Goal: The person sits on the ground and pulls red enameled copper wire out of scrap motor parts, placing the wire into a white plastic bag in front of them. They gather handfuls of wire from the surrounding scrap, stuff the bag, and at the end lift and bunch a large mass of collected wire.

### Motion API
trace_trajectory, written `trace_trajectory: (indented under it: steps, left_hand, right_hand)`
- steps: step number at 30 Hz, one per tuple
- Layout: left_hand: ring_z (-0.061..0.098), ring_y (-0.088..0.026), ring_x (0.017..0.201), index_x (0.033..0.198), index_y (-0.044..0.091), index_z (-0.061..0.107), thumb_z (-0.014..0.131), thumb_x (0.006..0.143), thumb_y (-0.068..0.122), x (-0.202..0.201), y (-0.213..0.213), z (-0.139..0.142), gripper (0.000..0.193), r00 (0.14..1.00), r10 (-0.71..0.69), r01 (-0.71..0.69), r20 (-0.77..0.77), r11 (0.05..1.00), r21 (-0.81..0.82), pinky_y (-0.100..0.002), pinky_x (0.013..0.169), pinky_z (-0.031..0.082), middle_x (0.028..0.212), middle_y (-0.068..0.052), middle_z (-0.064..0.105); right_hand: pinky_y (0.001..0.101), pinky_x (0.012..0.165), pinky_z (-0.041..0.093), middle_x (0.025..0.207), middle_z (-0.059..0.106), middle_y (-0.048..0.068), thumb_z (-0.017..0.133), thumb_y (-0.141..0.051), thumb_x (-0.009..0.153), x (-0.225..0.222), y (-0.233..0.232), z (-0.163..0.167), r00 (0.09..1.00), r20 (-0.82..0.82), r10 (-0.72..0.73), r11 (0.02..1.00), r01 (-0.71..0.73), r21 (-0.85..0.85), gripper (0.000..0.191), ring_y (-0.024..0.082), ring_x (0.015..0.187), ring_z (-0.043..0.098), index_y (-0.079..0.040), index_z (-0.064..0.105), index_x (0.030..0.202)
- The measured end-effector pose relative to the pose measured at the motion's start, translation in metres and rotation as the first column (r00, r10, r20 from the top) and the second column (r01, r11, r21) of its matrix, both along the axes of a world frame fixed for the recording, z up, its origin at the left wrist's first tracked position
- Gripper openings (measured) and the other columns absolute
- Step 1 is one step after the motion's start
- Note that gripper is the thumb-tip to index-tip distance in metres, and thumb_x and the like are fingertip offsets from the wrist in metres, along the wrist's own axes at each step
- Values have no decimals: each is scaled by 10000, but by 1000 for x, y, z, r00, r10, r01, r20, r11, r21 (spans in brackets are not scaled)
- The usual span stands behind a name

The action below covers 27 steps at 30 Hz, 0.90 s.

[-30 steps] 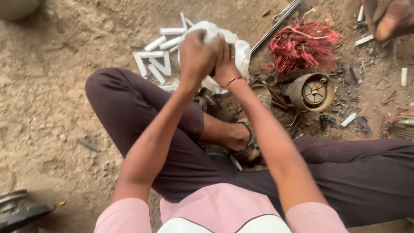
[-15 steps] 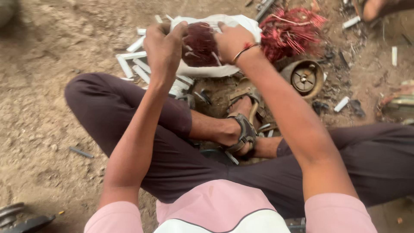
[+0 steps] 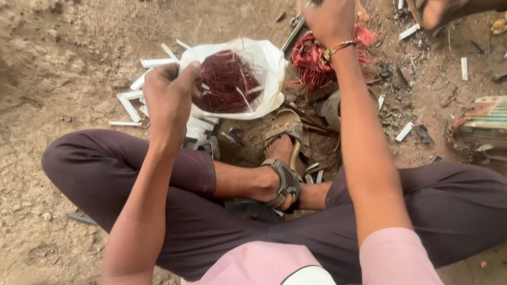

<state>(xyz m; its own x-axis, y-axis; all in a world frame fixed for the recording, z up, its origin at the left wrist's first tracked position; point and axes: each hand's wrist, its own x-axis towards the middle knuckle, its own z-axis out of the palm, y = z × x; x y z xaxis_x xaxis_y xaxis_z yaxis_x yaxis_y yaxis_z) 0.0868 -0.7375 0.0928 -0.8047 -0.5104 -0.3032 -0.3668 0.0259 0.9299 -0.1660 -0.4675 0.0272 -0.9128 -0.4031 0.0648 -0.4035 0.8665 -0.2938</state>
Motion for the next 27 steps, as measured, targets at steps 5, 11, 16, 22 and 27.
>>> trace_trajectory:
  steps: [5, 11, 16, 22, 27]
  left_hand:
    - [541, -47, 513, 787, 13, 703, 701, 989, 214, -3, 5, -4, 285, 999, -6, 8, -36, 999, 51, -216, 484, 392, 601, -15, 621]
    - [566, -51, 528, 828, 6, 727, 701, 995, 196, -8, 7, -5, 255, 1000, -6, 7, -19, 997, 76, -214, 485, 403, 648, -4, 657]
    - [555, -62, 520, 857, 18, 743, 701, 993, 198, -8, 7, -5, 230, 1000, -24, 24, 0, 997, 67, -222, 472, 374, 647, -14, 658]
    - [554, -59, 520, 810, 3, 713, 715, 992, 214, 0, 5, -4, 279, 1000, -21, 21, 7, 998, 56, -235, 475, 364, 619, -24, 634]
    - [523, -45, 519, 796, 23, 726, 718, 965, 235, -2, 5, 2, 271, 999, -29, 29, 19, 1000, 7, -239, 474, 368, 593, -12, 628]
  right_hand:
    - [689, 1066, 248, 1587, 206, 329, 957, -542, 547, -2, 29, -94, 965, 262, -21, 858, -117, 500, 1341, 510, 1428, 214, -98, 210, 1569]
    - [559, 1173, 139, 1518, 397, 317, 877, -510, 605, 7, 33, -136, 988, 60, -144, 635, 46, 771, 1298, 440, 1468, 287, -11, 224, 1611]
    - [628, 1164, 140, 1393, 507, 336, 862, -547, 630, 1, 36, -97, 992, 7, -126, 709, 85, 700, 1085, 471, 1390, 375, 43, 426, 1430]
    - [541, 1068, 518, 1280, 658, 302, 854, -703, 532, -24, 84, -15, 869, 348, -353, 817, 106, 566, 1192, 446, 1233, 646, -22, 495, 1442]
    - [557, 1096, 449, 1447, 463, 287, 949, -698, 426, 7, 112, -38, 789, 447, -422, 861, 194, 471, 1393, 474, 1327, 493, -16, 335, 1474]
